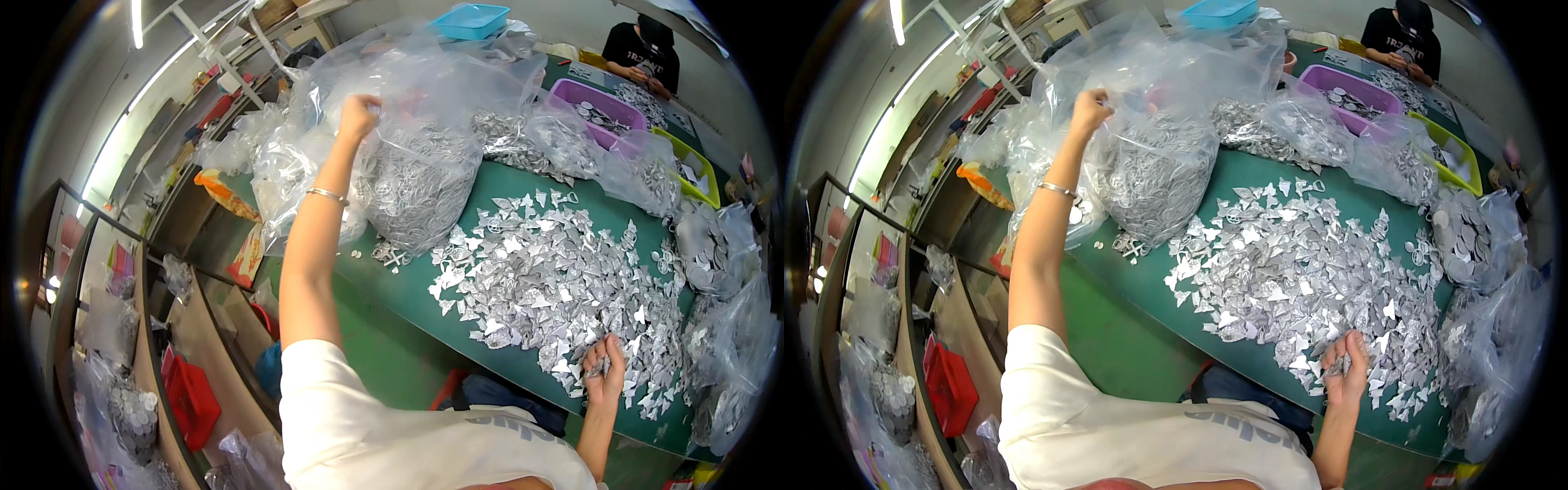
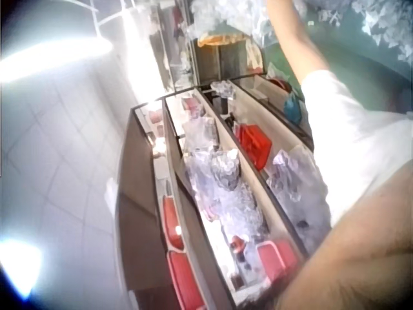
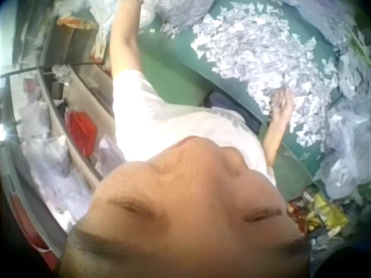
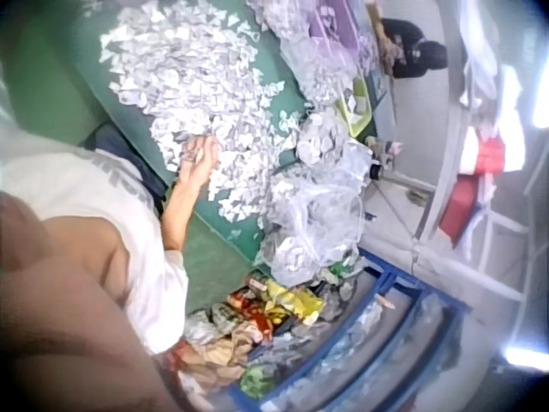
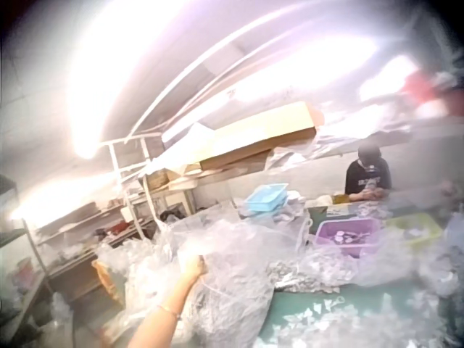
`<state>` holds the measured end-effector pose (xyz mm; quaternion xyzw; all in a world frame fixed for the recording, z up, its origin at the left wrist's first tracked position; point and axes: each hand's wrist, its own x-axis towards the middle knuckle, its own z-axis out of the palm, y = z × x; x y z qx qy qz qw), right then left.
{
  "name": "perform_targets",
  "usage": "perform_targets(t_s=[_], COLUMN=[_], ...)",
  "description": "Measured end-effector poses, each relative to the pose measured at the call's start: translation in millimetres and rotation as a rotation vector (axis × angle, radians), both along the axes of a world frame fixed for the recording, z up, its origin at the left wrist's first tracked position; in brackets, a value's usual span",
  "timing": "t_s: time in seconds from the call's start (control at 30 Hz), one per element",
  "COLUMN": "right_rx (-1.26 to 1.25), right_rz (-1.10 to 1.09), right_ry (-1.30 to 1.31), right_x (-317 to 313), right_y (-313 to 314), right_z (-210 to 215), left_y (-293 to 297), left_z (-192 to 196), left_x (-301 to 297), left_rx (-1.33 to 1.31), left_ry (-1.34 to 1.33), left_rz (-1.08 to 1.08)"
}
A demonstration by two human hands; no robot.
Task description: The person sorts through a large pile of small butterfly-shaped and circular metal components on a table, picking up individual pieces, turning them over, and placing them into bags and containers.
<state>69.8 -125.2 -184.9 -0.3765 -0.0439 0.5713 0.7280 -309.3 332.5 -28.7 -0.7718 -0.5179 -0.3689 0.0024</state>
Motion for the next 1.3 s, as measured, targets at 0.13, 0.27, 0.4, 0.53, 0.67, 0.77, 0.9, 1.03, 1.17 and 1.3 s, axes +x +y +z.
perform_targets(t_s=[0.13,0.27,0.4,0.53,0.67,0.77,0.9,1.03,1.17,1.3], right_rx=[0.036,0.121,0.156,0.139,0.127,0.128,0.138,0.059,0.086,0.085], right_rz=[0.081,0.141,0.147,0.175,0.142,0.163,0.183,0.128,0.186,0.217], right_ry=[0.059,0.172,0.186,0.118,0.145,0.126,0.151,0.138,0.126,0.116], right_x=[-7,-6,-9,-8,-8,-10,-9,-12,-17,-21], right_y=[-3,-5,-7,-9,-11,-12,-8,-5,-3,0], right_z=[0,0,1,-2,-4,-6,-5,-5,-6,-5], left_y=[-89,-154,-192,-195,-178,-167,-159,-166,-164,-152], left_z=[58,56,27,-23,-63,-80,-94,-92,-101,-117], left_x=[-10,-28,-50,-84,-109,-125,-138,-129,-140,-155], left_rx=[-0.117,0.030,0.247,0.041,-0.216,-0.219,-0.266,-0.317,-0.318,-0.282], left_ry=[-0.629,-0.927,-1.069,-1.253,-1.195,-1.172,-1.228,-1.193,-1.168,-1.032], left_rz=[-0.293,-0.332,-0.144,-0.058,0.091,0.180,0.242,0.230,0.223,0.225])
